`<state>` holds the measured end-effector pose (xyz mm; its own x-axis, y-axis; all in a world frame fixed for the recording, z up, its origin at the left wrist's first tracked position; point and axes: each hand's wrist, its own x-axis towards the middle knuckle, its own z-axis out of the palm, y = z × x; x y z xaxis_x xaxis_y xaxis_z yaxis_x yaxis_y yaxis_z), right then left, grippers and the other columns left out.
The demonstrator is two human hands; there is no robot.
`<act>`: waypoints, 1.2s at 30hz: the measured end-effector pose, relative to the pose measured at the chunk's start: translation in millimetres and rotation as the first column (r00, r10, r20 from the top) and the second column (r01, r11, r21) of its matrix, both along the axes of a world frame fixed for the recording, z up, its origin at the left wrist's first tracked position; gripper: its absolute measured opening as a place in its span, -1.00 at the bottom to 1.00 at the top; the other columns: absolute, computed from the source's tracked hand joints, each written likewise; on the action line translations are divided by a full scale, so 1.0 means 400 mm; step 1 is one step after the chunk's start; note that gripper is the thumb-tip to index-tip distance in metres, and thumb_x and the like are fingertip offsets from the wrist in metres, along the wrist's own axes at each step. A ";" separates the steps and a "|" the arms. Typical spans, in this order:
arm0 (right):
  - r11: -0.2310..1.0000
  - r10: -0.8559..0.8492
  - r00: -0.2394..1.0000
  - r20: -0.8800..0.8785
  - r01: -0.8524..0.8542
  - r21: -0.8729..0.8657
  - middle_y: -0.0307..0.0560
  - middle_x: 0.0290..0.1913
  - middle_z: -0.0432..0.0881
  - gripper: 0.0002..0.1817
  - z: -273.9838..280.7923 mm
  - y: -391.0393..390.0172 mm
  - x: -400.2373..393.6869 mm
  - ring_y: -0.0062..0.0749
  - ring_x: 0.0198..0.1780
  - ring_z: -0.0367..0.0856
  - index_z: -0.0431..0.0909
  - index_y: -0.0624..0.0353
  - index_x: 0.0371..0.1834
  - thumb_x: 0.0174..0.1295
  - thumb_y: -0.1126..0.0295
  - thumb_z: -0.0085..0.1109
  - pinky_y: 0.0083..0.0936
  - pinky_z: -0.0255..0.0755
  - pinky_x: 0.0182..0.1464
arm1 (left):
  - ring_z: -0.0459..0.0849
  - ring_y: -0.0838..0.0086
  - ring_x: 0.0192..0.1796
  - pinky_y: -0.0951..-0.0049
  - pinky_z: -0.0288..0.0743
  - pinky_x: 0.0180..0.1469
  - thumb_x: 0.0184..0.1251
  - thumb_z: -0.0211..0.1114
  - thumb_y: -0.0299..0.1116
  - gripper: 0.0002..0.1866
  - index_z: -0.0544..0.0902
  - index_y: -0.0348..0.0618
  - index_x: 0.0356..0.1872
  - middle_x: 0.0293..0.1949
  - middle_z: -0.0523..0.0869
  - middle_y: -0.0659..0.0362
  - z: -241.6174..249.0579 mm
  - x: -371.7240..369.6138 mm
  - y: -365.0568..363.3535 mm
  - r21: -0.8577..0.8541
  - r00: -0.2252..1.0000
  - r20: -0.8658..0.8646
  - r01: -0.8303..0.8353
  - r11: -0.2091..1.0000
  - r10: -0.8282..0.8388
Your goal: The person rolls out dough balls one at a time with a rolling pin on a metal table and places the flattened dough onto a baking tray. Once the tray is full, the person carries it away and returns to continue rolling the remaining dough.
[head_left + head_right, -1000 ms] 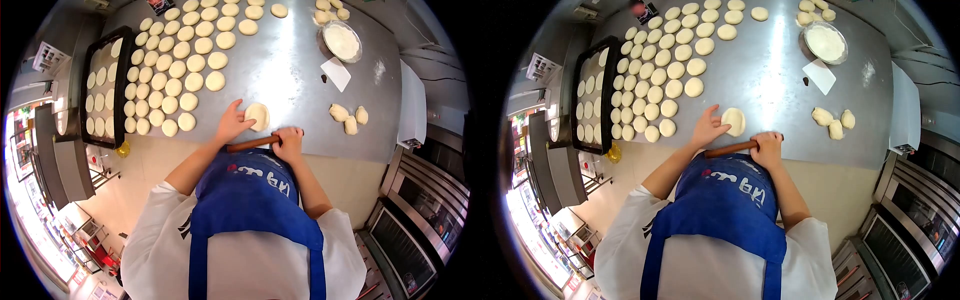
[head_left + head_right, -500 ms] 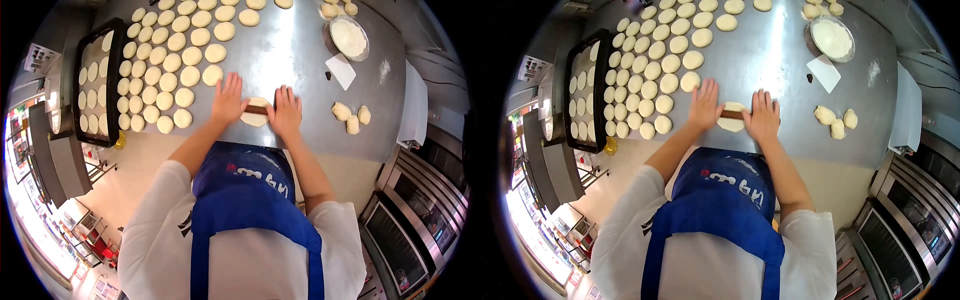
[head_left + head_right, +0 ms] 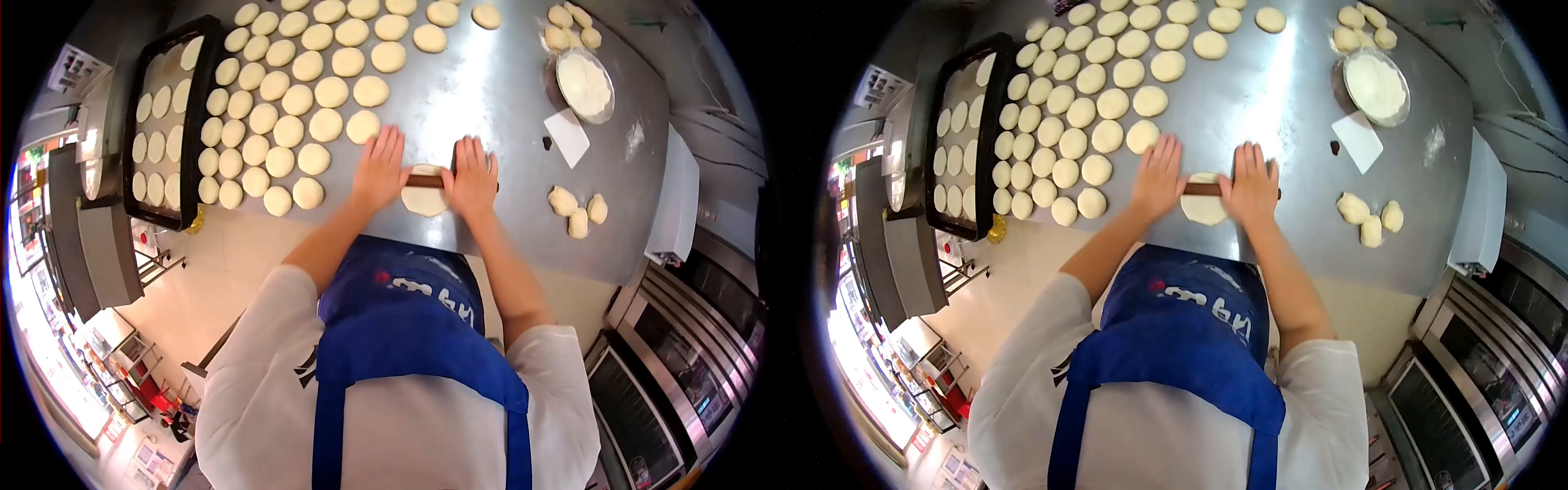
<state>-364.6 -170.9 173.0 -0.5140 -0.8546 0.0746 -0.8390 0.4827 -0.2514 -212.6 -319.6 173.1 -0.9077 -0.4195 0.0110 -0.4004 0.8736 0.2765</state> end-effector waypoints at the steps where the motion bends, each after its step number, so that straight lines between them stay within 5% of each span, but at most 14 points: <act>1: 0.999 -0.040 0.999 -0.015 0.040 0.032 0.07 0.46 0.32 -0.36 0.001 -0.057 -0.032 -0.10 0.53 0.16 0.37 0.19 0.38 0.30 0.07 0.11 0.08 -0.02 0.48 | 0.21 0.12 0.53 0.11 0.12 0.49 0.30 0.25 -0.15 -0.34 0.38 -0.26 0.37 0.44 0.35 -0.04 0.015 -0.045 -0.043 -0.086 0.996 -0.091 -0.005 0.996 -0.003; 5: 0.992 -0.047 0.999 -0.023 0.044 -0.117 0.07 0.43 0.37 -0.37 -0.031 -0.089 -0.079 -0.07 0.50 0.21 0.40 0.18 0.35 0.27 0.07 0.13 0.14 -0.01 0.46 | 0.35 0.13 0.47 0.17 0.26 0.45 0.36 0.13 -0.39 -0.51 0.45 -0.16 0.33 0.39 0.43 -0.05 -0.026 -0.110 -0.063 -0.095 0.988 -0.116 0.090 0.991 -0.100; 7: 0.996 0.000 0.999 -0.041 -0.004 -0.090 0.06 0.43 0.38 -0.34 -0.028 -0.008 -0.009 -0.06 0.48 0.27 0.41 0.17 0.34 0.19 0.08 0.18 0.19 0.03 0.42 | 0.44 0.08 0.38 0.18 0.34 0.40 0.37 0.05 -0.45 -0.55 0.49 -0.12 0.28 0.30 0.51 -0.07 -0.011 -0.091 0.017 0.371 0.995 0.057 0.060 0.927 -0.087; 8: 0.990 0.034 0.998 -0.047 -0.040 -0.133 0.05 0.42 0.39 -0.33 -0.061 0.053 0.036 -0.05 0.49 0.26 0.41 0.16 0.35 0.19 0.08 0.18 0.19 0.02 0.41 | 0.51 0.09 0.30 0.17 0.41 0.31 0.36 0.12 -0.40 -0.56 0.49 -0.13 0.27 0.26 0.53 -0.08 -0.065 -0.076 0.048 0.207 0.988 -0.090 0.143 0.968 -0.127; 10: 0.986 0.045 0.998 0.039 -0.038 -0.164 0.03 0.35 0.46 -0.35 -0.056 0.173 0.131 -0.03 0.41 0.34 0.42 0.14 0.33 0.16 0.11 0.20 0.13 0.01 0.42 | 0.62 0.08 0.11 0.13 0.53 0.09 0.16 0.42 -0.13 -0.47 0.58 -0.22 0.08 -0.02 0.67 -0.06 0.039 -0.095 0.059 0.500 0.978 0.194 -0.161 0.851 0.071; 13: 0.988 0.031 0.992 0.124 -0.012 -0.153 -0.02 0.18 0.56 -0.45 -0.057 0.267 0.165 -0.06 0.23 0.45 0.49 0.09 0.20 0.10 0.19 0.24 0.04 0.09 0.34 | 0.64 0.08 0.03 0.16 0.54 0.06 0.14 0.44 -0.10 -0.58 0.65 -0.21 -0.11 -0.13 0.69 -0.03 0.055 -0.109 0.022 0.461 0.935 0.347 -0.095 0.882 -0.080; 17: 0.997 0.037 0.976 0.215 -0.020 -0.080 -0.14 -0.13 0.61 -0.68 -0.010 0.246 0.096 -0.15 -0.01 0.50 0.59 0.02 -0.17 -0.07 0.30 0.28 -0.14 0.19 0.14 | 0.63 0.13 0.01 0.20 0.54 0.02 0.09 0.44 -0.22 -0.69 0.67 -0.20 -0.21 -0.12 0.69 0.02 -0.027 -0.059 0.069 0.425 0.971 -0.064 0.236 0.874 -0.231; 21: 0.973 0.225 0.951 0.213 -0.208 -0.100 -0.17 -0.19 0.61 -0.69 0.010 0.253 0.061 -0.17 -0.04 0.50 0.57 0.00 -0.24 -0.13 0.29 0.31 -0.17 0.19 0.11 | 0.67 0.12 -0.13 0.24 0.56 -0.05 0.04 0.40 -0.37 -0.64 0.68 -0.21 -0.08 -0.15 0.71 0.05 0.044 0.040 0.159 0.612 0.921 -0.382 0.185 0.769 0.082; 23: 0.961 0.272 0.941 0.202 -0.254 -0.109 -0.18 -0.18 0.61 -0.67 0.003 0.258 0.043 -0.18 -0.04 0.51 0.57 -0.02 -0.21 -0.13 0.30 0.31 -0.17 0.20 0.11 | 0.71 0.22 -0.16 0.29 0.58 -0.03 0.11 0.38 -0.39 -0.71 0.67 -0.22 -0.12 -0.13 0.75 0.06 0.150 0.085 0.168 0.736 0.952 -0.225 0.026 0.677 0.209; 26: 0.936 0.344 0.918 0.198 -0.317 -0.152 -0.19 -0.21 0.61 -0.69 0.002 0.230 0.022 -0.19 -0.07 0.53 0.59 -0.02 -0.24 -0.15 0.30 0.30 -0.20 0.23 0.10 | 0.71 0.28 0.03 0.30 0.57 0.09 0.29 0.29 -0.35 -0.62 0.56 -0.20 0.12 -0.14 0.76 0.10 0.159 0.146 0.150 0.965 0.783 -0.119 -0.054 0.258 0.610; 27: 0.935 0.344 0.916 0.207 -0.316 -0.159 -0.19 -0.21 0.61 -0.69 0.004 0.215 0.017 -0.19 -0.07 0.53 0.59 -0.02 -0.24 -0.15 0.30 0.30 -0.20 0.23 0.10 | 0.71 0.28 0.03 0.30 0.57 0.09 0.29 0.29 -0.35 -0.62 0.56 -0.20 0.12 -0.14 0.76 0.10 0.151 0.170 0.124 0.963 0.784 -0.113 -0.064 0.261 0.610; 29: 0.930 0.368 0.901 0.228 -0.358 -0.087 -0.18 -0.22 0.63 -0.68 0.018 0.175 -0.007 -0.19 -0.05 0.54 0.60 -0.01 -0.26 -0.18 0.30 0.29 -0.22 0.23 0.11 | 0.65 0.21 0.16 0.19 0.55 0.19 0.40 0.20 -0.31 -0.59 0.47 -0.19 0.22 0.13 0.67 0.03 0.169 0.199 0.023 0.881 0.207 0.325 0.288 -0.375 0.923; 31: 0.924 0.382 0.903 0.198 -0.371 -0.092 -0.18 -0.21 0.63 -0.69 0.049 0.118 -0.018 -0.18 -0.05 0.53 0.61 -0.01 -0.27 -0.19 0.30 0.28 -0.21 0.24 0.10 | 0.57 0.17 0.28 0.09 0.46 0.33 0.48 0.09 -0.23 -0.59 0.46 -0.19 0.25 0.28 0.55 -0.01 0.242 0.277 -0.158 0.782 0.197 0.413 0.423 -0.457 0.889; 36: 0.973 0.221 0.973 0.070 -0.215 -0.080 -0.17 -0.23 0.62 -0.69 0.118 0.027 0.064 -0.18 -0.07 0.54 0.60 0.00 -0.28 -0.20 0.37 0.30 -0.21 0.25 0.07 | 0.51 0.13 0.34 0.03 0.32 0.43 0.54 -0.10 -0.13 -0.52 0.46 -0.22 0.27 0.25 0.60 0.04 0.253 0.511 -0.647 0.803 0.059 0.263 0.539 -0.252 0.963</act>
<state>-338.9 -159.9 220.0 -0.3226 -0.9405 0.1065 -0.8984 0.2688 -0.3473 -8.1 -578.6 274.2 -0.2702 -0.7673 -0.5816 0.6800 -0.5798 0.4489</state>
